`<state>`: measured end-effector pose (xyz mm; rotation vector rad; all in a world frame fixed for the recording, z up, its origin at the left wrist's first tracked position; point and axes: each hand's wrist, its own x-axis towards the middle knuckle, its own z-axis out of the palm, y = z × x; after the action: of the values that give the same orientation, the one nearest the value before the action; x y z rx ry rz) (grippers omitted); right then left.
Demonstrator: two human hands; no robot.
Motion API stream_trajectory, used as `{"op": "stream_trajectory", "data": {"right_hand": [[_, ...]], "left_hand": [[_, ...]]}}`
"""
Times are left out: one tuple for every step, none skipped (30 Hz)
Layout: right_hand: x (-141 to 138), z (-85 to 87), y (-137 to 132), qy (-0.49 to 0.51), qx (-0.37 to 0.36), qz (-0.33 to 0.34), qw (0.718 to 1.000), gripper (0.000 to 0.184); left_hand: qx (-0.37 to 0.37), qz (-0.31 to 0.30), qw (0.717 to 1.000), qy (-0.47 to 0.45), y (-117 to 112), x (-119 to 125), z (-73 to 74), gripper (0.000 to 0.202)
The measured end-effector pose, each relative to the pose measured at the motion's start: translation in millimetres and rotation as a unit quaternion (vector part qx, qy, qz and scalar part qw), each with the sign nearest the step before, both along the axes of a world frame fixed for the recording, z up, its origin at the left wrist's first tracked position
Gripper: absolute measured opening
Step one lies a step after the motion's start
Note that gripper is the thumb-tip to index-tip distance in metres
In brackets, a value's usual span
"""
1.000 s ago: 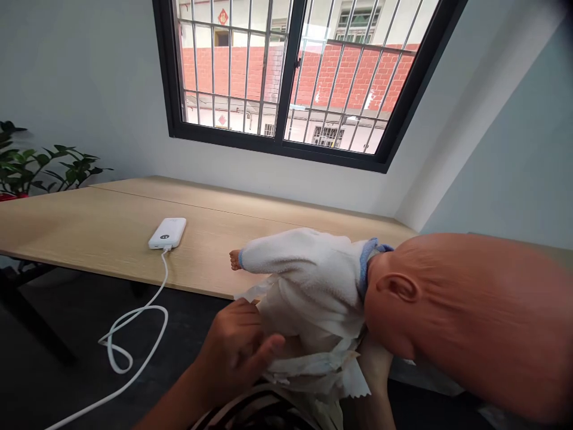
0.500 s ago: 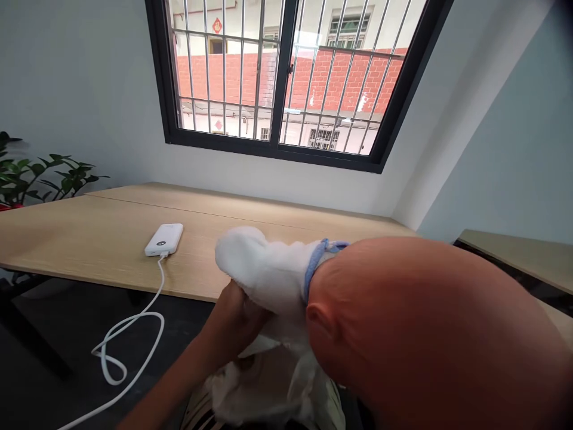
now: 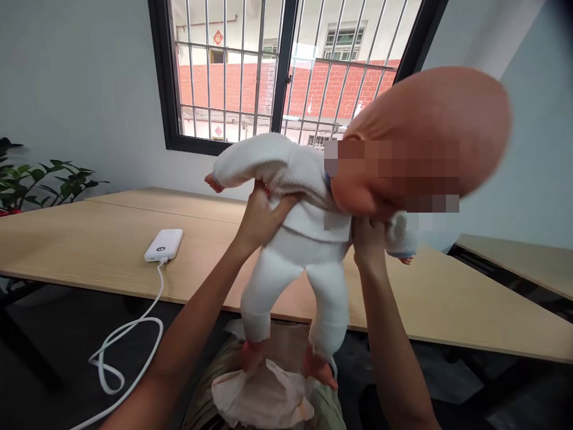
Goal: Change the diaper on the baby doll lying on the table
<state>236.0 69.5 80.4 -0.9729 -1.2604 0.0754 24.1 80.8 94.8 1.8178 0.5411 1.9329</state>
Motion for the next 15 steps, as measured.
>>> {"op": "stream_trajectory", "data": {"right_hand": [[-2.5,4.8,10.7,0.005,0.004,-0.003,1.0,0.039],[-5.0,8.0,23.3,0.012,0.006,-0.004,1.0,0.041],[-7.4,9.1,37.2,0.015,0.007,-0.001,1.0,0.041],[-9.5,8.2,51.9,0.014,0.005,0.003,1.0,0.04],[-11.3,5.3,66.8,0.01,0.004,0.007,1.0,0.038],[-12.8,0.5,81.3,0.009,0.007,0.004,1.0,0.036],[-14.3,-5.8,94.8,0.01,0.008,-0.001,1.0,0.036],[-15.9,-13.2,106.9,0.011,0.002,-0.011,1.0,0.036],[-17.5,-21.3,117.3,0.013,-0.016,-0.025,0.999,0.037],[-19.3,-29.9,125.9,0.012,-0.042,-0.037,0.998,0.037],[-21.2,-38.5,132.7,0.01,-0.071,-0.049,0.996,0.038],[-23.1,-47.0,138.0,0.007,-0.102,-0.061,0.993,0.038],[-24.8,-55.2,141.9,0.003,-0.131,-0.072,0.989,0.038],[-26.3,-63.0,144.7,-0.002,-0.154,-0.08,0.985,0.039],[-27.5,-70.2,146.8,-0.007,-0.17,-0.087,0.982,0.04]], "left_hand": [[0.005,-0.003,1.0,-0.015,16.2,3.8,3.1,0.048],[0.007,-0.007,1.0,-0.024,33.3,7.3,4.0,0.048],[0.005,-0.01,1.0,-0.028,50.8,10.4,2.4,0.048],[-0.001,-0.01,0.999,-0.031,68.2,13.2,-1.3,0.049],[-0.009,-0.01,0.999,-0.032,85.0,15.5,-6.9,0.049],[-0.017,-0.009,0.999,-0.034,100.6,17.5,-14.1,0.051],[-0.029,-0.007,0.999,-0.043,114.7,19.2,-22.5,0.052],[-0.042,-0.002,0.998,-0.053,127.2,20.6,-31.9,0.052],[-0.056,0.004,0.997,-0.058,138.0,21.8,-41.9,0.052],[-0.069,0.011,0.996,-0.059,147.1,22.7,-52.3,0.051],[-0.083,0.017,0.995,-0.057,154.8,23.5,-62.8,0.05],[-0.095,0.023,0.994,-0.056,161.1,24.1,-73.3,0.049],[-0.107,0.028,0.992,-0.058,166.3,24.6,-83.6,0.049],[-0.119,0.032,0.991,-0.058,170.4,24.8,-93.2,0.048],[-0.129,0.036,0.989,-0.057,173.5,24.9,-102.3,0.047]]}}
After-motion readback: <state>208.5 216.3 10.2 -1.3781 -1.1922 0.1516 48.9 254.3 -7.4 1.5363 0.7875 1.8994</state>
